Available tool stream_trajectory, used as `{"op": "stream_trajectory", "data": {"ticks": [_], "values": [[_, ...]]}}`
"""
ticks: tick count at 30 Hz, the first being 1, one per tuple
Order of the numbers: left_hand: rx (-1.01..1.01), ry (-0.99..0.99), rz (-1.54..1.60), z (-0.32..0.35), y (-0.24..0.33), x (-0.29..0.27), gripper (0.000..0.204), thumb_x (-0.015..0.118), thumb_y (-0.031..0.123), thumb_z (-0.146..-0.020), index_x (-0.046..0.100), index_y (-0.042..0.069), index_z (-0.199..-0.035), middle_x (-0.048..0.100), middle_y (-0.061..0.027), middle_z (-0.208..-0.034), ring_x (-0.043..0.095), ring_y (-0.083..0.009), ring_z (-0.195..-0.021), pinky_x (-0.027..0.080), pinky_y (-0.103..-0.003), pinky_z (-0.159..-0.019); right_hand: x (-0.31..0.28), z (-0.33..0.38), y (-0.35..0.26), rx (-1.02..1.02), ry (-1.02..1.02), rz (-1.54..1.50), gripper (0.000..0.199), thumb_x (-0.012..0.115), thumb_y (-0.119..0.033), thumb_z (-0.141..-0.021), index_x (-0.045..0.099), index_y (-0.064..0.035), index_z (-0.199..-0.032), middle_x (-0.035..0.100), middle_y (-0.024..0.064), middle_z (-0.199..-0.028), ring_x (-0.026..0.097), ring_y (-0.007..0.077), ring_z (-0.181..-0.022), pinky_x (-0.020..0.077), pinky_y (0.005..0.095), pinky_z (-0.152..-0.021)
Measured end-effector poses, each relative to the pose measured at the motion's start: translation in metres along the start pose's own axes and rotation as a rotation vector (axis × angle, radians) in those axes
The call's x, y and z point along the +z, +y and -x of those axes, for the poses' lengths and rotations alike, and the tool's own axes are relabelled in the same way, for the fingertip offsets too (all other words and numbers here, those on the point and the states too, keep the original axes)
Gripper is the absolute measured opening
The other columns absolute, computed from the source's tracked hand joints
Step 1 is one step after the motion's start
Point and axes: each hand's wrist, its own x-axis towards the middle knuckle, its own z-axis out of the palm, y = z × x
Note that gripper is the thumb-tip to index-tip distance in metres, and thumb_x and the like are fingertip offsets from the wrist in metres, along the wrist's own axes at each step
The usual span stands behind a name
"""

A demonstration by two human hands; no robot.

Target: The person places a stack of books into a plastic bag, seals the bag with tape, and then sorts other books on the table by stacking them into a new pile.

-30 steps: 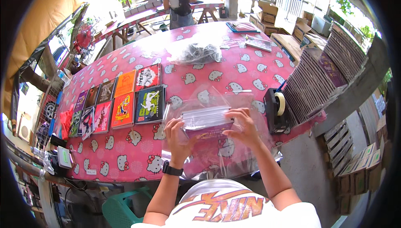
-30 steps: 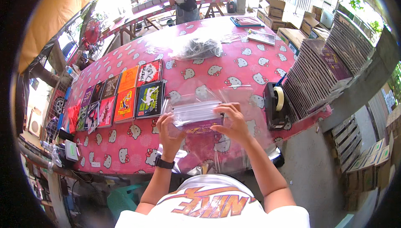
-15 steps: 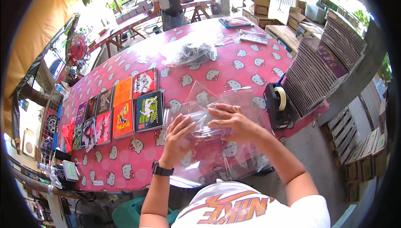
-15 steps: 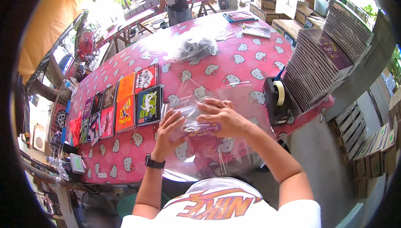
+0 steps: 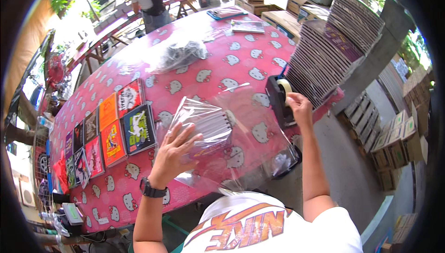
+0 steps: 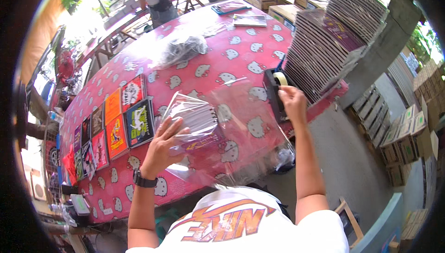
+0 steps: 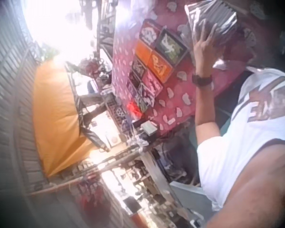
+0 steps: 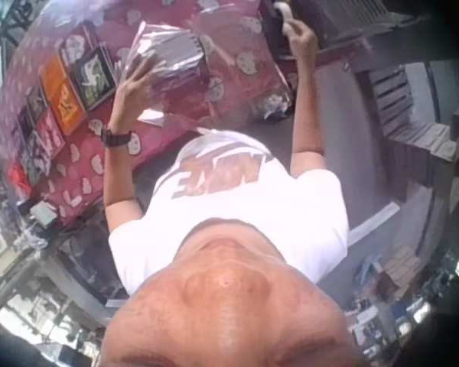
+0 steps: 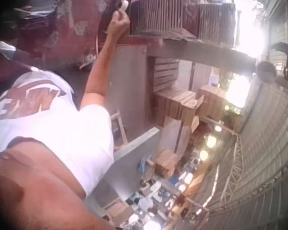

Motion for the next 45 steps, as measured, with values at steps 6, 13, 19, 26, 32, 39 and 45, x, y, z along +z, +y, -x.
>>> {"op": "stream_trajectory", "data": {"ticks": [6, 13, 19, 26, 32, 39, 45], "values": [[0.015, -0.019, 0.022, -0.009, 0.003, 0.002, 0.071, 0.077, 0.016, -0.056, 0.054, 0.020, -0.124, 0.040, -0.0035, -0.139, 0.029, -0.0319, -0.131, 0.029, -0.043, -0.106, -0.032, -0.004, 0.080, 0.350, -0.124, 0.445, 0.033, 0.065, -0.032, -0.079, 0.067, 0.0009, -0.080, 0.066, 0.0182, -0.079, 0.064, 0.0254, -0.074, 0.0484, 0.0361, -0.068], [-0.018, -0.007, 0.019, -0.001, -0.002, 0.000, 0.070, 0.076, 0.011, -0.054, 0.057, 0.018, -0.121, 0.040, -0.0057, -0.139, 0.030, -0.0333, -0.131, 0.030, -0.043, -0.105, -0.047, 0.041, 0.063, 0.139, -0.050, -0.018, 0.013, 0.063, -0.015, -0.084, 0.061, -0.0044, -0.077, 0.058, 0.0028, -0.067, 0.047, 0.0132, -0.048, 0.0399, 0.0267, -0.049], [0.017, -0.028, 0.052, -0.005, 0.000, -0.003, 0.078, 0.077, 0.014, -0.055, 0.050, 0.022, -0.128, 0.036, -0.0036, -0.142, 0.028, -0.0327, -0.132, 0.029, -0.045, -0.107, -0.020, 0.074, 0.094, 1.127, -0.585, -0.782, 0.019, 0.063, -0.022, -0.085, 0.053, -0.0097, -0.075, 0.046, -0.0053, -0.057, 0.034, 0.0025, -0.040, 0.0228, 0.0173, -0.034], [0.009, -0.086, 0.029, 0.000, -0.004, -0.006, 0.082, 0.078, 0.023, -0.055, 0.046, 0.028, -0.131, 0.030, -0.0033, -0.145, 0.023, -0.0333, -0.134, 0.023, -0.047, -0.108, 0.082, 0.008, -0.155, 0.038, -1.184, -0.487, 0.031, 0.062, -0.032, -0.084, 0.062, -0.0023, -0.075, 0.054, -0.0003, -0.057, 0.042, 0.0054, -0.046, 0.0311, 0.0220, -0.041], [0.041, -0.092, -0.048, -0.001, -0.010, -0.008, 0.086, 0.079, 0.031, -0.056, 0.042, 0.031, -0.134, 0.021, -0.0115, -0.148, 0.017, -0.0360, -0.135, 0.021, -0.048, -0.108, 0.134, 0.017, -0.199, -0.462, -0.938, 0.882, 0.060, 0.070, -0.061, -0.062, 0.069, -0.0042, -0.082, 0.066, 0.0146, -0.081, 0.064, 0.0283, -0.083, 0.0499, 0.0368, -0.077], [-0.078, 0.488, 0.081, 0.021, -0.019, 0.036, 0.036, 0.074, 0.013, -0.065, 0.069, 0.020, -0.100, 0.056, -0.0022, -0.124, 0.035, -0.0256, -0.130, 0.016, -0.048, -0.109, 0.064, 0.016, -0.150, -0.810, -0.786, 0.002, 0.032, 0.079, -0.031, -0.062, 0.069, -0.0074, -0.082, 0.065, 0.0069, -0.085, 0.059, 0.0262, -0.086, 0.0458, 0.0349, -0.079], [-0.068, 0.552, 0.269, -0.011, 0.008, 0.013, 0.030, 0.071, 0.017, -0.073, 0.067, 0.015, -0.103, 0.058, -0.0039, -0.120, 0.041, -0.0261, -0.125, 0.017, -0.048, -0.108, 0.090, 0.026, -0.180, -0.537, -0.498, -0.346, 0.017, 0.064, -0.021, -0.082, 0.068, -0.0051, -0.087, 0.064, 0.0061, -0.084, 0.056, 0.0161, -0.083, 0.0441, 0.0319, -0.075]]}}
